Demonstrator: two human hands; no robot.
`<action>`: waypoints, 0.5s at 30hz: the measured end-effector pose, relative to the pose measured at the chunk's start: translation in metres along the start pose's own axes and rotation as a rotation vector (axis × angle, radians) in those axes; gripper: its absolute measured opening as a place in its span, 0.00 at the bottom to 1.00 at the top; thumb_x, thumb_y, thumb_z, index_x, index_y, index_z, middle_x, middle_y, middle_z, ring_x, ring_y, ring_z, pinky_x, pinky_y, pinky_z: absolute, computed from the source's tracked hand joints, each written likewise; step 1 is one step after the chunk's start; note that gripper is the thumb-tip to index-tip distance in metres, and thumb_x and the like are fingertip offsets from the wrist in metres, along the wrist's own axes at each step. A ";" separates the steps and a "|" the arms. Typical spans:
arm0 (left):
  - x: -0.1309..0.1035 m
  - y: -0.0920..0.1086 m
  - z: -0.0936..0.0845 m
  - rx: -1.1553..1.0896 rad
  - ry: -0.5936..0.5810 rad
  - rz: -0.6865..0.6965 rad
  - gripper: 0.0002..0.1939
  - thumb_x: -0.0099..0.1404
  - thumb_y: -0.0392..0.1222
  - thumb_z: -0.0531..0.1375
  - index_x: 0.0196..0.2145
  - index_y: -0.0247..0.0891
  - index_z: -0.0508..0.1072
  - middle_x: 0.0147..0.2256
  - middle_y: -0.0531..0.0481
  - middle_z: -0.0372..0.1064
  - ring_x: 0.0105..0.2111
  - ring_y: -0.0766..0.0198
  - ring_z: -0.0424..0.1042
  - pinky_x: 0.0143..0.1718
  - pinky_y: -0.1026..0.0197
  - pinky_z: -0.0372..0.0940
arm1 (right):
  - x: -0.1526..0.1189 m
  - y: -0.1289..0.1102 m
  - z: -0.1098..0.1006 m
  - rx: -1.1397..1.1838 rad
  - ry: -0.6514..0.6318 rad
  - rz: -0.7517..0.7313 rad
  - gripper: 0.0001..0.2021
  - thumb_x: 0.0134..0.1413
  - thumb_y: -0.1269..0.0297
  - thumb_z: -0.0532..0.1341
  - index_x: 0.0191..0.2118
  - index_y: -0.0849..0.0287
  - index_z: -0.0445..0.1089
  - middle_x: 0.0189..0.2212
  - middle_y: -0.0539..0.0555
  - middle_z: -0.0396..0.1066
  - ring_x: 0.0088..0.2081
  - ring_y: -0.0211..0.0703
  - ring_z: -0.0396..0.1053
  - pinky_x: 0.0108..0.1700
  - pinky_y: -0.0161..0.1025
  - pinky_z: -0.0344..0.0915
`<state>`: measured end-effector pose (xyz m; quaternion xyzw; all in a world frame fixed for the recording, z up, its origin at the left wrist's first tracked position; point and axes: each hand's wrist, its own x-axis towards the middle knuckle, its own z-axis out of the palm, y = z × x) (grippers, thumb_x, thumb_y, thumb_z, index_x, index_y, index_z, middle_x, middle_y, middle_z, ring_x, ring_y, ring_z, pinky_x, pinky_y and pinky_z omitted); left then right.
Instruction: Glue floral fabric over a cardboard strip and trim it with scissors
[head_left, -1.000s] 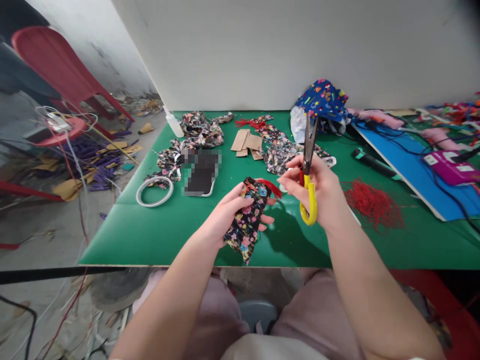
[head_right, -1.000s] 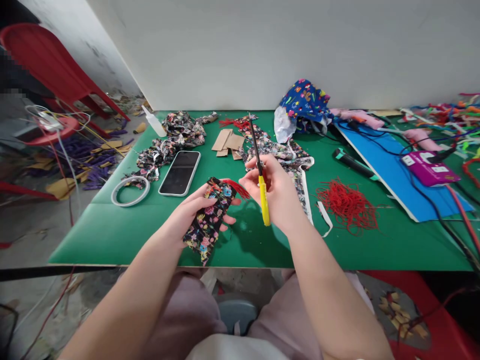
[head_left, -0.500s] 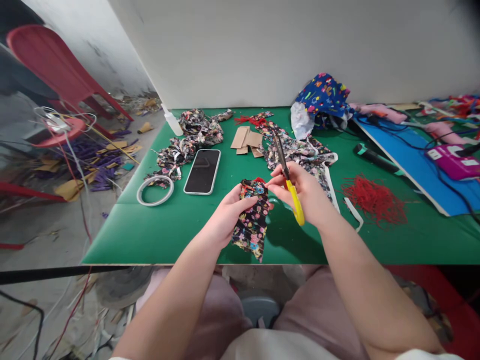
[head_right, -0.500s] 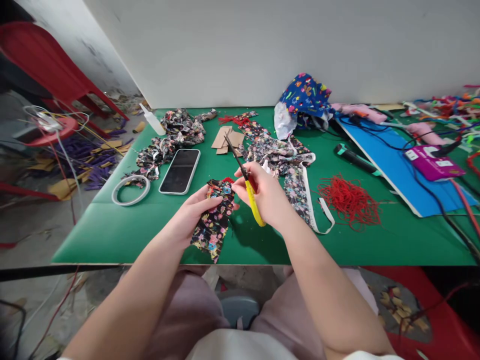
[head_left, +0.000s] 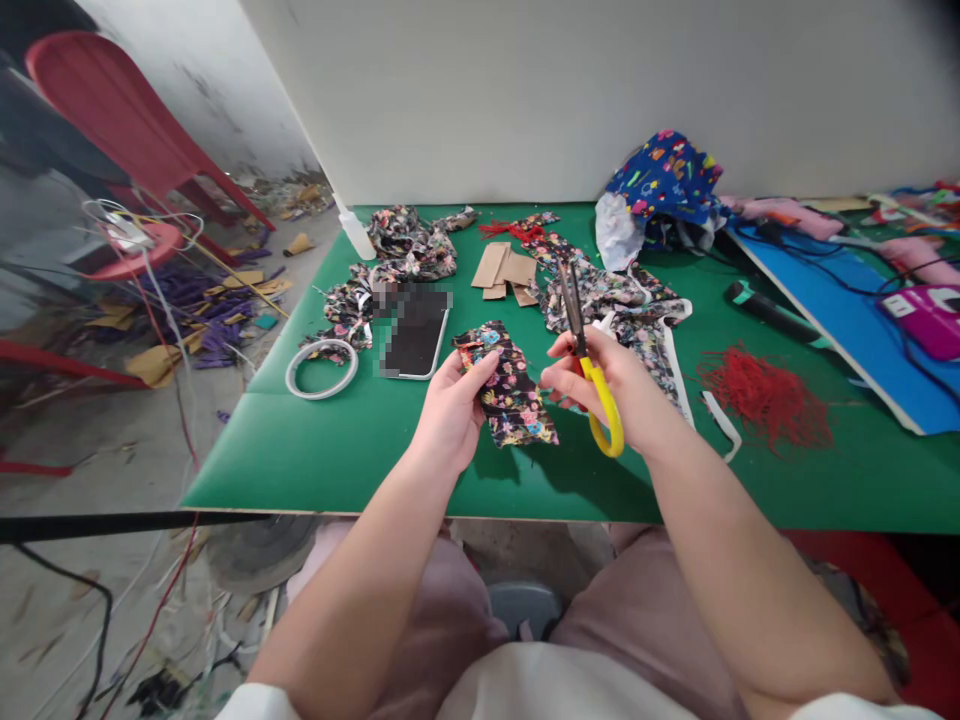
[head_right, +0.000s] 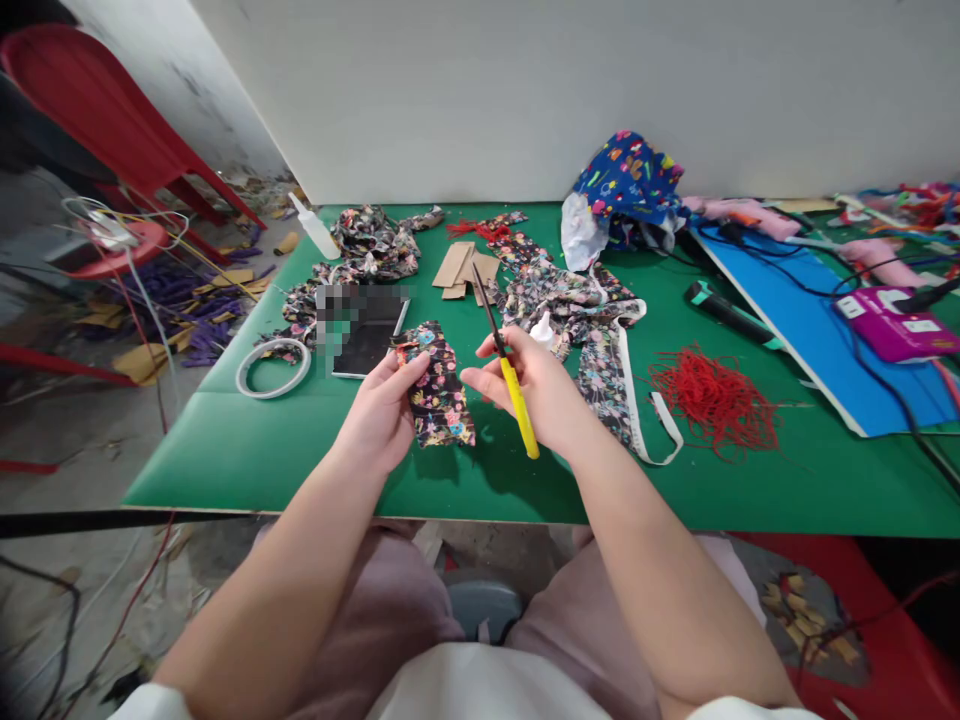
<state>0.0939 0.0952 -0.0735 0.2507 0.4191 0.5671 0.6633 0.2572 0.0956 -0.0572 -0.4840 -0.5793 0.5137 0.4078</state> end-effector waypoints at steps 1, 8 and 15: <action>0.000 -0.001 -0.001 0.007 0.009 0.030 0.11 0.54 0.37 0.66 0.36 0.36 0.71 0.31 0.53 0.74 0.29 0.70 0.73 0.31 0.69 0.68 | -0.001 0.000 0.001 0.022 -0.049 0.019 0.14 0.45 0.59 0.65 0.35 0.55 0.60 0.22 0.44 0.64 0.23 0.34 0.65 0.25 0.34 0.62; -0.004 0.001 -0.002 0.061 -0.011 0.045 0.10 0.53 0.38 0.66 0.34 0.37 0.72 0.30 0.54 0.74 0.28 0.67 0.73 0.28 0.66 0.70 | -0.001 0.008 0.005 -0.005 -0.073 -0.025 0.12 0.46 0.67 0.64 0.36 0.55 0.62 0.23 0.43 0.63 0.25 0.32 0.66 0.29 0.33 0.63; -0.010 0.000 0.002 0.152 -0.125 -0.081 0.13 0.50 0.39 0.68 0.34 0.35 0.74 0.31 0.50 0.74 0.28 0.62 0.74 0.24 0.61 0.72 | -0.001 0.001 0.002 0.012 0.082 -0.080 0.12 0.45 0.62 0.66 0.34 0.54 0.62 0.22 0.43 0.63 0.22 0.32 0.63 0.26 0.33 0.61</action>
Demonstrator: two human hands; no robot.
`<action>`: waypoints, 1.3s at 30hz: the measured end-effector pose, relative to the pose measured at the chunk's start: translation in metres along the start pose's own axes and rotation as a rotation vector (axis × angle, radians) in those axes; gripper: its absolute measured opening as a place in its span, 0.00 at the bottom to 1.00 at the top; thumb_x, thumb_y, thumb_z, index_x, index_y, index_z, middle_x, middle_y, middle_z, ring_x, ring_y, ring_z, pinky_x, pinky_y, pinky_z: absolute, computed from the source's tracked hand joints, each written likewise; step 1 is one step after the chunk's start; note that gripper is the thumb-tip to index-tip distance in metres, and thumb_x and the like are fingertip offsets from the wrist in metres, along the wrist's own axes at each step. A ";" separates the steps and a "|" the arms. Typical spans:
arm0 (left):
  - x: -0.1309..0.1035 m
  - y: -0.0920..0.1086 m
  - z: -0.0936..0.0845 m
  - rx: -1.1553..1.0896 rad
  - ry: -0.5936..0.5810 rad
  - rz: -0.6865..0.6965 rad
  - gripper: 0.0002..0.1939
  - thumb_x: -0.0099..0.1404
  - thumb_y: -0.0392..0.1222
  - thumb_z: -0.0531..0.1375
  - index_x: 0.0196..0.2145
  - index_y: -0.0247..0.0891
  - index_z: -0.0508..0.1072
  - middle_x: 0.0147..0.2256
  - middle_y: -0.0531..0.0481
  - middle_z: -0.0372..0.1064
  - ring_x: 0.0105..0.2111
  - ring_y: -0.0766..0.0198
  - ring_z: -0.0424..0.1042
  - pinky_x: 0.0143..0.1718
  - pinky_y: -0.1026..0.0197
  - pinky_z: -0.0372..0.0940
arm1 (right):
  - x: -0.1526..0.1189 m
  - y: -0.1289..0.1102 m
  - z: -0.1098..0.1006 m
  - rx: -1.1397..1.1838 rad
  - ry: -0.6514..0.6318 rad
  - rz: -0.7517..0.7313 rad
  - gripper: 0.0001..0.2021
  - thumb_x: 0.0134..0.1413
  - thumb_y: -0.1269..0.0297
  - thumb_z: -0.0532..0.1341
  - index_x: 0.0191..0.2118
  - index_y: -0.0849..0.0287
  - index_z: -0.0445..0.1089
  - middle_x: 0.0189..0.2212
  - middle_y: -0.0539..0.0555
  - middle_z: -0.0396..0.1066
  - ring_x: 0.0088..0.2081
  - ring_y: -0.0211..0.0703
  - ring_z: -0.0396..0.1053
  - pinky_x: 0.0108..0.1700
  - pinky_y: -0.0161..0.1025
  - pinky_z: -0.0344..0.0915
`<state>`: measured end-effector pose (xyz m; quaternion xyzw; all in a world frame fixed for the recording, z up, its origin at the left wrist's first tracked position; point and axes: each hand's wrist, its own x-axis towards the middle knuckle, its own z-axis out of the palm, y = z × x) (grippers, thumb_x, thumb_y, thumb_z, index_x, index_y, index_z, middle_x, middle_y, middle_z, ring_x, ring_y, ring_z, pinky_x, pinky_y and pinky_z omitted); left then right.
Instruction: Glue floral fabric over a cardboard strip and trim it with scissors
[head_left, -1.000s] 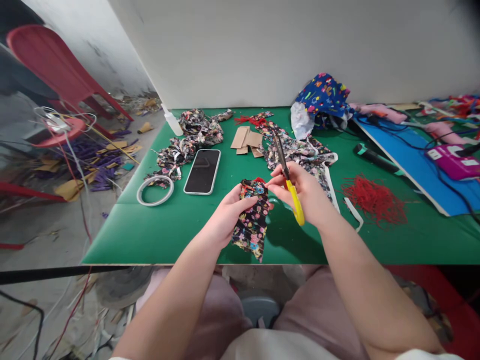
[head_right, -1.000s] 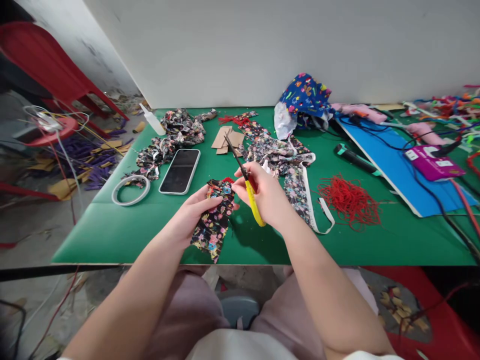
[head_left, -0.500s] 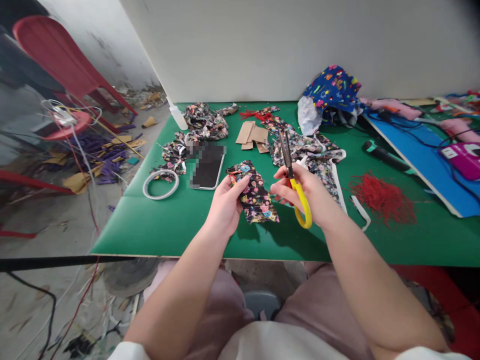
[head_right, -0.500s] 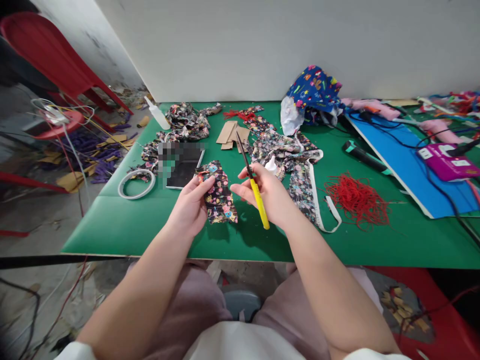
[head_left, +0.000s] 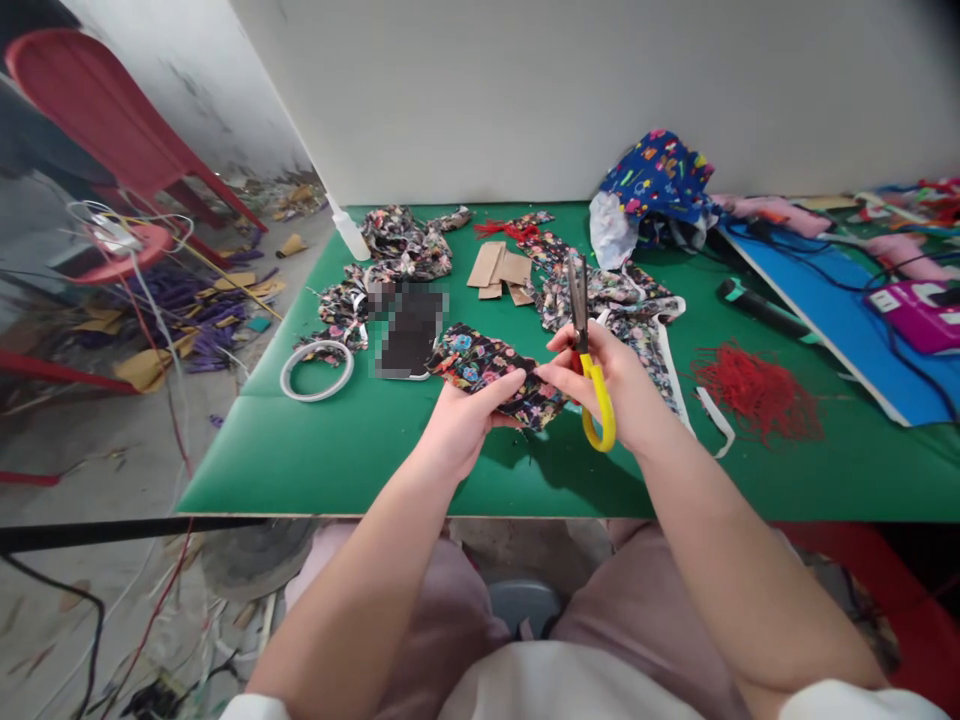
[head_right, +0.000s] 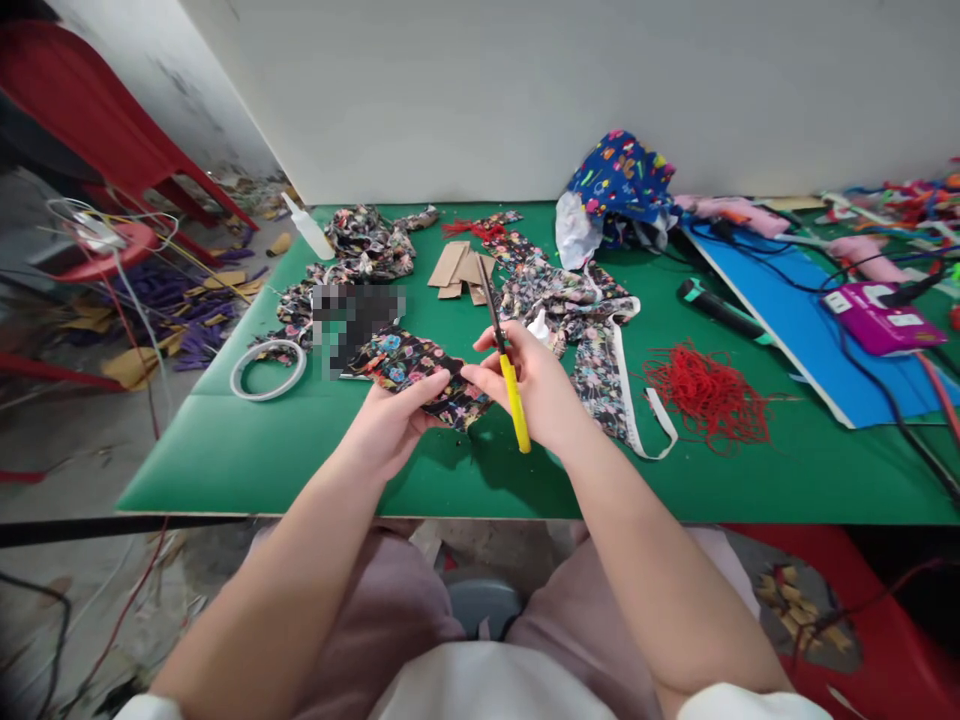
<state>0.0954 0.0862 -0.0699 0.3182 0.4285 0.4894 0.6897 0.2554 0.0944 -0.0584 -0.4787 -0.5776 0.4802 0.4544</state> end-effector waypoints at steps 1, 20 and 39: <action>0.001 -0.001 0.000 -0.019 0.025 0.035 0.13 0.51 0.40 0.68 0.35 0.36 0.74 0.32 0.50 0.75 0.29 0.61 0.74 0.25 0.61 0.72 | 0.000 -0.001 0.000 0.017 0.022 0.004 0.12 0.46 0.60 0.65 0.35 0.54 0.61 0.22 0.43 0.63 0.21 0.32 0.63 0.24 0.33 0.61; 0.003 0.004 -0.005 0.075 -0.139 0.187 0.22 0.49 0.37 0.68 0.44 0.49 0.75 0.46 0.51 0.73 0.46 0.57 0.72 0.46 0.54 0.67 | -0.010 -0.009 0.011 0.244 0.125 0.077 0.15 0.46 0.60 0.64 0.36 0.52 0.56 0.22 0.43 0.58 0.18 0.34 0.64 0.22 0.37 0.64; -0.004 0.003 0.008 -0.324 0.152 0.244 0.09 0.49 0.40 0.68 0.28 0.36 0.74 0.26 0.53 0.74 0.27 0.67 0.72 0.29 0.65 0.64 | -0.021 -0.001 0.022 0.039 0.027 -0.107 0.21 0.49 0.44 0.60 0.41 0.51 0.54 0.36 0.52 0.70 0.34 0.42 0.69 0.38 0.42 0.67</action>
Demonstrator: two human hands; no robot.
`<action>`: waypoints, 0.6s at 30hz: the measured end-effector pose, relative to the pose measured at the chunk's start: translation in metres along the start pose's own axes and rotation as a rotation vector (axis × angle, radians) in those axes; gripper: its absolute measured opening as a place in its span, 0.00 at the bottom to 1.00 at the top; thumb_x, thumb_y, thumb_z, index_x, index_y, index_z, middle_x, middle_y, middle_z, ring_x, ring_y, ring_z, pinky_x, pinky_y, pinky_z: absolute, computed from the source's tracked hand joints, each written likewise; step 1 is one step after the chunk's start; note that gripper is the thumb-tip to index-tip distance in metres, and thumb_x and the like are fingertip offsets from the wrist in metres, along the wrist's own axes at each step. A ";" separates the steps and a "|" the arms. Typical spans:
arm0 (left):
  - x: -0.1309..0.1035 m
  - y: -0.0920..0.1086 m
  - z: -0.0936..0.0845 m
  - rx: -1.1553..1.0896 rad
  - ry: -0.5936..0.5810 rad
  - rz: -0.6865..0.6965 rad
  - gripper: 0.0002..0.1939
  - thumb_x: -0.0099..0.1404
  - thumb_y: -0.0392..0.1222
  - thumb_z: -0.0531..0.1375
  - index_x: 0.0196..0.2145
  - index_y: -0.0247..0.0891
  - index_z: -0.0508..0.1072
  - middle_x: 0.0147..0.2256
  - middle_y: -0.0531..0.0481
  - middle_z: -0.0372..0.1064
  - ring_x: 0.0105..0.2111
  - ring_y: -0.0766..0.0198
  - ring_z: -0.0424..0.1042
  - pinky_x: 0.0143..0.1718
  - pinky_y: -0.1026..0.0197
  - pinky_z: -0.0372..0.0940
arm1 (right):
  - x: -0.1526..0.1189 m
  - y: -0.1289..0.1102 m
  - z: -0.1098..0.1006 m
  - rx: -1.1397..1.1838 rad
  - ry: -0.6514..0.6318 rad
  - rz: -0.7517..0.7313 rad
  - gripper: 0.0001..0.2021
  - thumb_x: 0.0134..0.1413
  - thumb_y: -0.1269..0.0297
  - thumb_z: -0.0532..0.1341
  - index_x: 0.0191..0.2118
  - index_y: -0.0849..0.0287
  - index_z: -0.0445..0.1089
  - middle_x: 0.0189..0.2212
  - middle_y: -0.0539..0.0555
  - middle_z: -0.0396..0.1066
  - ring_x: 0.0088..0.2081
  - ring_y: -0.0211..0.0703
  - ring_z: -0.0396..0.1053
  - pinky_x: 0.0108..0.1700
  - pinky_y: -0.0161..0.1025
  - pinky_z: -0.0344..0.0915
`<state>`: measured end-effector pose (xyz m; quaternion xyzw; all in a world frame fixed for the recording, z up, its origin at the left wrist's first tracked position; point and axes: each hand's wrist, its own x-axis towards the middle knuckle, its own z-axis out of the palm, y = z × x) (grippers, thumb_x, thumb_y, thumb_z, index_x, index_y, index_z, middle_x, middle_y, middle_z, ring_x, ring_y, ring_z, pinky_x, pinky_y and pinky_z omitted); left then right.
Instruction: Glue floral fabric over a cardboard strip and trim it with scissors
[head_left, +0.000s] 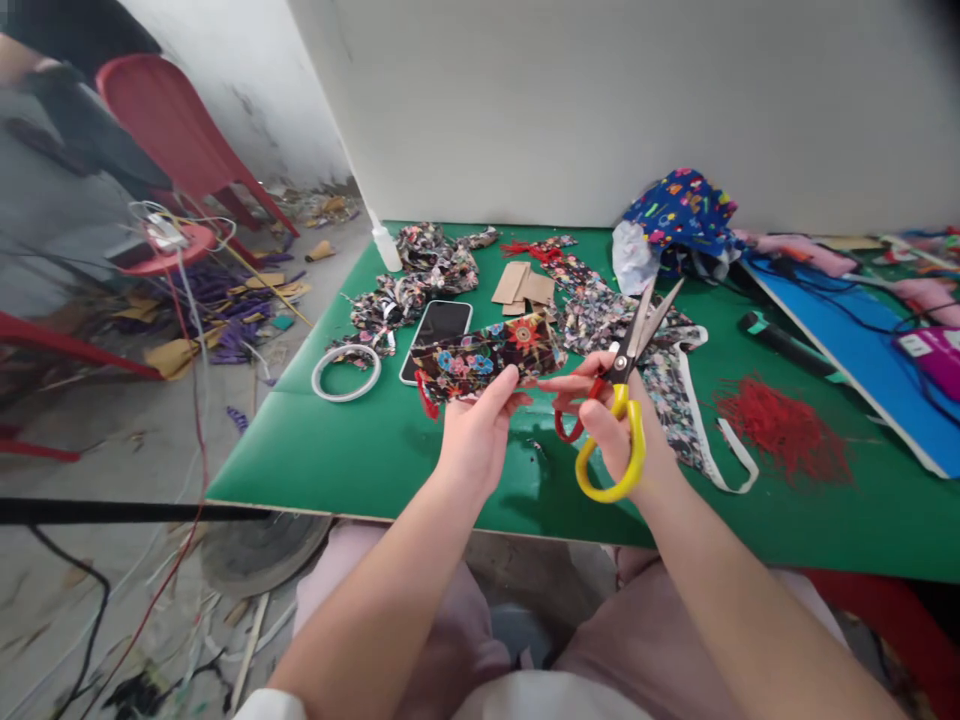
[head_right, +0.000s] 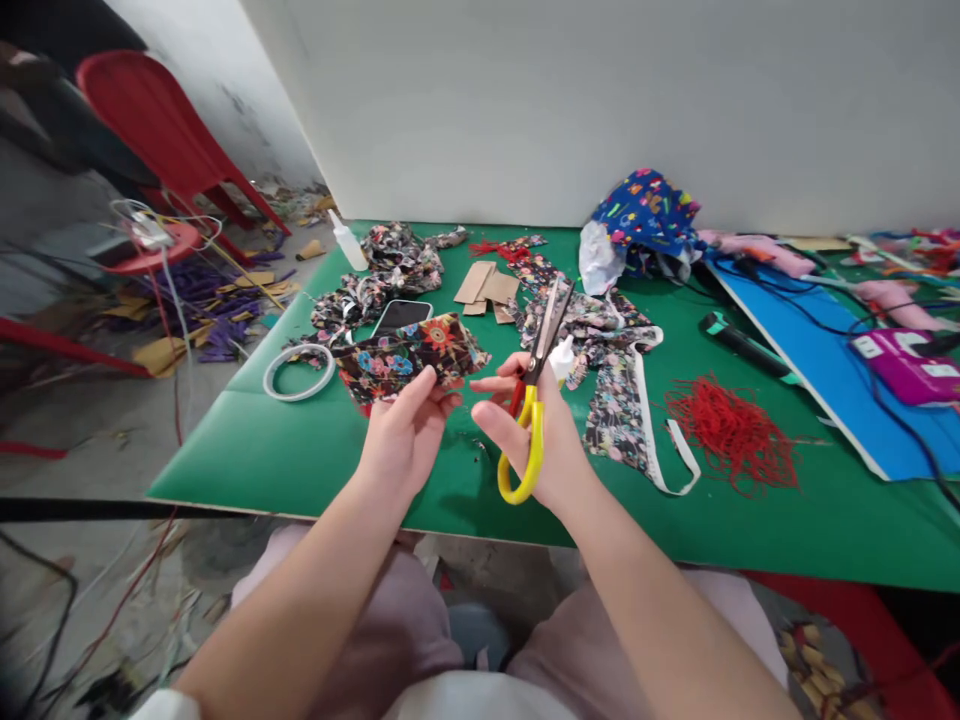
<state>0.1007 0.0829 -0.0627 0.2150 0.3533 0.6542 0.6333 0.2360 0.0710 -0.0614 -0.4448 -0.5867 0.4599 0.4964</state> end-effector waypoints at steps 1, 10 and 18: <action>0.001 0.006 -0.001 -0.011 0.015 0.017 0.09 0.48 0.40 0.69 0.28 0.36 0.75 0.27 0.53 0.74 0.28 0.66 0.73 0.29 0.65 0.65 | -0.002 0.003 0.002 0.002 -0.041 0.017 0.23 0.49 0.43 0.60 0.42 0.51 0.53 0.39 0.53 0.71 0.36 0.42 0.69 0.41 0.42 0.66; 0.001 0.029 -0.009 -0.088 -0.008 0.064 0.09 0.48 0.41 0.69 0.25 0.36 0.75 0.23 0.54 0.74 0.24 0.69 0.73 0.31 0.66 0.67 | -0.022 0.020 0.029 -0.088 -0.320 0.063 0.36 0.40 0.31 0.56 0.50 0.51 0.52 0.44 0.57 0.67 0.47 0.48 0.67 0.52 0.49 0.61; -0.006 0.021 -0.008 0.014 -0.018 -0.004 0.10 0.49 0.44 0.68 0.22 0.35 0.74 0.21 0.52 0.72 0.22 0.68 0.70 0.30 0.64 0.66 | -0.024 0.017 0.034 -0.011 -0.297 0.024 0.31 0.43 0.32 0.55 0.44 0.53 0.55 0.28 0.50 0.65 0.28 0.42 0.66 0.30 0.39 0.64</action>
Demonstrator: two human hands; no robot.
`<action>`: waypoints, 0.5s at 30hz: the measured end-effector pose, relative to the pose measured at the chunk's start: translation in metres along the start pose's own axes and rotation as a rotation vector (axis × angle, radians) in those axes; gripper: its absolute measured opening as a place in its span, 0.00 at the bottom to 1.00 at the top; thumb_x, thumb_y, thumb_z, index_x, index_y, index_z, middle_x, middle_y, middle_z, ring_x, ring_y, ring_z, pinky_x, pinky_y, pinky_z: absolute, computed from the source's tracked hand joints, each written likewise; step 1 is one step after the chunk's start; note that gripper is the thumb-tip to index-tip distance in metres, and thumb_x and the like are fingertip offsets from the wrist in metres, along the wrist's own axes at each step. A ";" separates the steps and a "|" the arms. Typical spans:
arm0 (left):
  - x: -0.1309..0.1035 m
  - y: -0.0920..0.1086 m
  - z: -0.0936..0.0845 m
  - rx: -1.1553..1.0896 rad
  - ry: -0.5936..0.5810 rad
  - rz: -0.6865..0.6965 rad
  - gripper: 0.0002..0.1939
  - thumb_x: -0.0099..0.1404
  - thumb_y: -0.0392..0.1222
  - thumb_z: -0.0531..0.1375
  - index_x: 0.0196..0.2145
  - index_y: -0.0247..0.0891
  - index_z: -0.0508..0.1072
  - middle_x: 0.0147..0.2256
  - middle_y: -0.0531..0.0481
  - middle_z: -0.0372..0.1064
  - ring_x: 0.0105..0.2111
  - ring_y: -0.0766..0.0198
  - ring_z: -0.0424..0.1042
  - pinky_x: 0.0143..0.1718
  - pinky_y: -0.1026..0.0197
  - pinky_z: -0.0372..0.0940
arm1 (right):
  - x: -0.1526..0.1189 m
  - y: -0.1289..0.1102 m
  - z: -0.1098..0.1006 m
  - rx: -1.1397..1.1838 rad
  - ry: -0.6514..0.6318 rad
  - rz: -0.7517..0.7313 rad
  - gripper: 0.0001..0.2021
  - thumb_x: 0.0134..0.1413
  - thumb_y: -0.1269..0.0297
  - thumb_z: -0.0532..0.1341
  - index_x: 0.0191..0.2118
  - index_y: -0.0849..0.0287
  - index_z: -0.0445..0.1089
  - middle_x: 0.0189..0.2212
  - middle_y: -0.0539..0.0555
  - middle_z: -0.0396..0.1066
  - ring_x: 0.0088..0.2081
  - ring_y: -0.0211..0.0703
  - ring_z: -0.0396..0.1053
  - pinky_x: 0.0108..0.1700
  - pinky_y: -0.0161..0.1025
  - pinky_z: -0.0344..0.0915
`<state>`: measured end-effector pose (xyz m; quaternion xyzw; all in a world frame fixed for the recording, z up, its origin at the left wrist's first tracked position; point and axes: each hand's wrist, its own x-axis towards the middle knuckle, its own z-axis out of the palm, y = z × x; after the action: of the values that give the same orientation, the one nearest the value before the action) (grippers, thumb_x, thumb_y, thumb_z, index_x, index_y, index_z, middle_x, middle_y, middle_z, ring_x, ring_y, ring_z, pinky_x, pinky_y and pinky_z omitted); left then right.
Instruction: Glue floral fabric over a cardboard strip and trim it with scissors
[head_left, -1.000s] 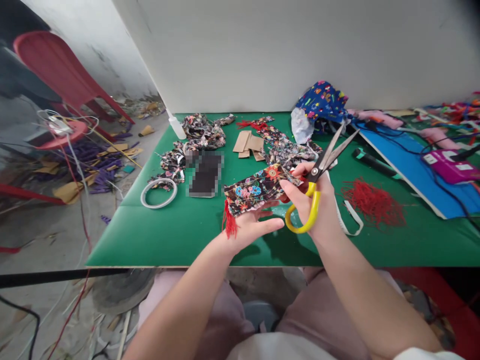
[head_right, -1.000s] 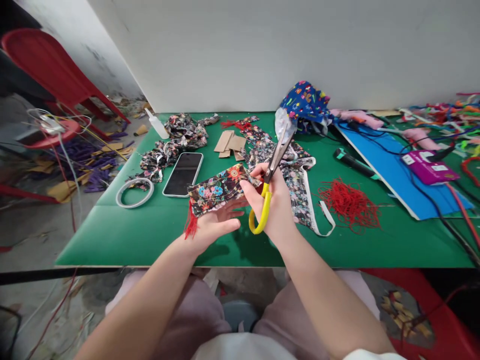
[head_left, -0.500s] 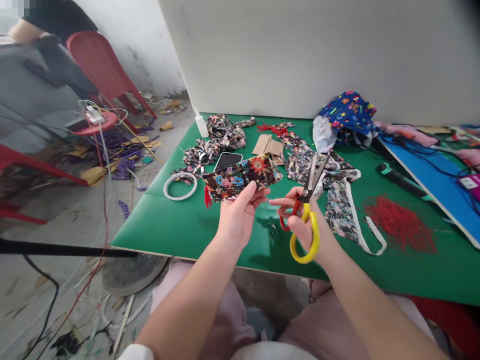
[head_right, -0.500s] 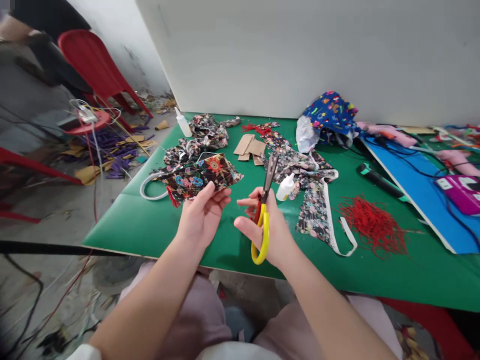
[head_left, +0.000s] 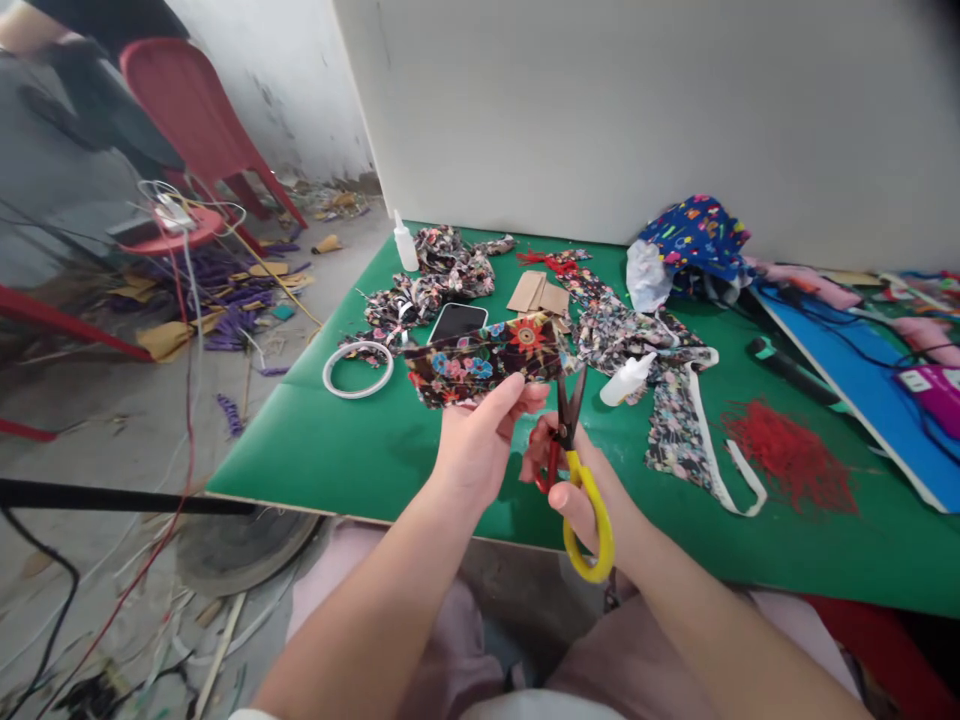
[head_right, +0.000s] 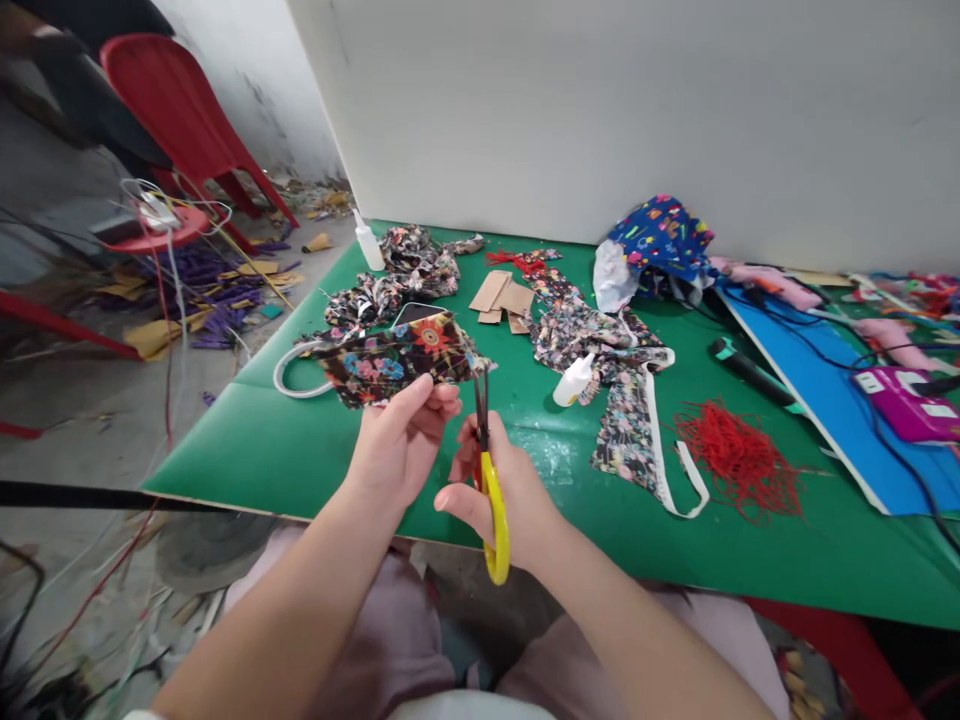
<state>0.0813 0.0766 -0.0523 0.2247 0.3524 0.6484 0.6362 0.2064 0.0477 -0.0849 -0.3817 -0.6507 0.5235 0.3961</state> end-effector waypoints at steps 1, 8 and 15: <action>-0.001 -0.001 0.000 -0.006 -0.008 -0.019 0.10 0.49 0.44 0.68 0.22 0.35 0.74 0.21 0.53 0.72 0.22 0.68 0.70 0.30 0.64 0.66 | 0.000 0.000 0.000 0.012 0.010 0.010 0.31 0.43 0.32 0.55 0.43 0.53 0.55 0.25 0.48 0.63 0.25 0.41 0.64 0.27 0.38 0.62; 0.002 -0.006 0.003 -0.087 -0.046 -0.013 0.08 0.52 0.41 0.67 0.29 0.38 0.74 0.26 0.55 0.73 0.23 0.68 0.70 0.34 0.62 0.68 | 0.000 0.003 -0.003 -0.082 0.034 0.026 0.32 0.42 0.30 0.53 0.42 0.53 0.57 0.20 0.46 0.58 0.20 0.38 0.58 0.23 0.37 0.57; 0.003 -0.007 0.002 -0.038 -0.048 -0.029 0.09 0.52 0.44 0.67 0.27 0.36 0.73 0.26 0.51 0.74 0.33 0.59 0.75 0.36 0.59 0.69 | 0.001 0.005 -0.003 -0.101 0.018 0.011 0.31 0.42 0.30 0.53 0.39 0.53 0.56 0.19 0.44 0.57 0.20 0.37 0.56 0.26 0.38 0.60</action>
<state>0.0871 0.0792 -0.0563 0.2231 0.3277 0.6403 0.6580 0.2088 0.0503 -0.0896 -0.4094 -0.6704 0.4888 0.3795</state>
